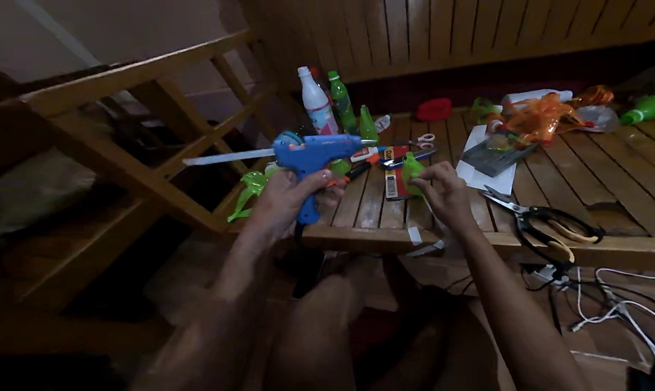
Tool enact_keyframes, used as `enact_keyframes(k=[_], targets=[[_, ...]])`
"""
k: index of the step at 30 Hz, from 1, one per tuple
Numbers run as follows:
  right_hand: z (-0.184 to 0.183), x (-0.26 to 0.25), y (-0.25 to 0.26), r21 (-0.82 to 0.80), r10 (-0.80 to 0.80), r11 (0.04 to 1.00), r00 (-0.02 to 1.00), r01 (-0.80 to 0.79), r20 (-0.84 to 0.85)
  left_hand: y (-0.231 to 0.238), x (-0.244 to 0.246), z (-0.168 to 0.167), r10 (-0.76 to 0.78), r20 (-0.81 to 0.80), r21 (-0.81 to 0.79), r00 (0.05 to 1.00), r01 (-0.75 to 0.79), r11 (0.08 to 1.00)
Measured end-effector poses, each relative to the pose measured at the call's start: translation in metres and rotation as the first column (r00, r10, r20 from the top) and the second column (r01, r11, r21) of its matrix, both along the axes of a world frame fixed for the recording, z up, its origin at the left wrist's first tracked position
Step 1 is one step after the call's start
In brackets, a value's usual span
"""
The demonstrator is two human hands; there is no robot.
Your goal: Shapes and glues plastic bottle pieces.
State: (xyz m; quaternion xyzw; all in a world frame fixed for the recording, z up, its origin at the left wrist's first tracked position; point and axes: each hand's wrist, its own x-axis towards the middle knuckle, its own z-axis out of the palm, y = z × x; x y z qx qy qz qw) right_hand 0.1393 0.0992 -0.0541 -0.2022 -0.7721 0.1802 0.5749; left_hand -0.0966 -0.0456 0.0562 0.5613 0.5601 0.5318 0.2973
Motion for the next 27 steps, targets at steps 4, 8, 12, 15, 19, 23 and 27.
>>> enact_keyframes(k=[4,8,12,15,19,23,27], targets=[[-0.001,-0.001,0.001,0.018,-0.003,1.000,1.000,0.003,-0.009,-0.001,0.036,0.000,0.060,-0.091,0.089,0.994,-0.052,0.995],[-0.003,-0.002,0.002,0.047,-0.025,0.999,1.000,0.026,-0.011,-0.002,0.048,-0.019,0.083,-0.095,0.075,0.992,-0.076,0.994],[-0.004,-0.002,0.001,0.067,-0.033,0.997,0.999,0.033,0.000,-0.005,0.042,-0.033,0.031,-0.179,0.077,0.983,-0.017,0.997],[-0.004,-0.002,0.000,0.087,-0.041,0.995,0.999,0.041,-0.003,-0.005,0.043,-0.038,0.030,-0.198,0.087,0.980,-0.013,0.996],[-0.004,-0.003,0.001,0.113,-0.044,0.993,0.999,0.045,-0.010,-0.004,0.048,-0.040,0.054,-0.208,0.091,0.977,-0.036,0.995],[-0.004,-0.003,0.002,0.146,-0.053,0.988,0.999,0.053,-0.007,-0.002,0.048,-0.044,0.071,-0.279,0.129,0.958,-0.036,0.991],[-0.005,-0.003,0.001,0.161,-0.058,0.985,0.998,0.059,-0.009,-0.002,0.048,-0.045,0.145,-0.327,0.125,0.934,-0.110,0.986]])
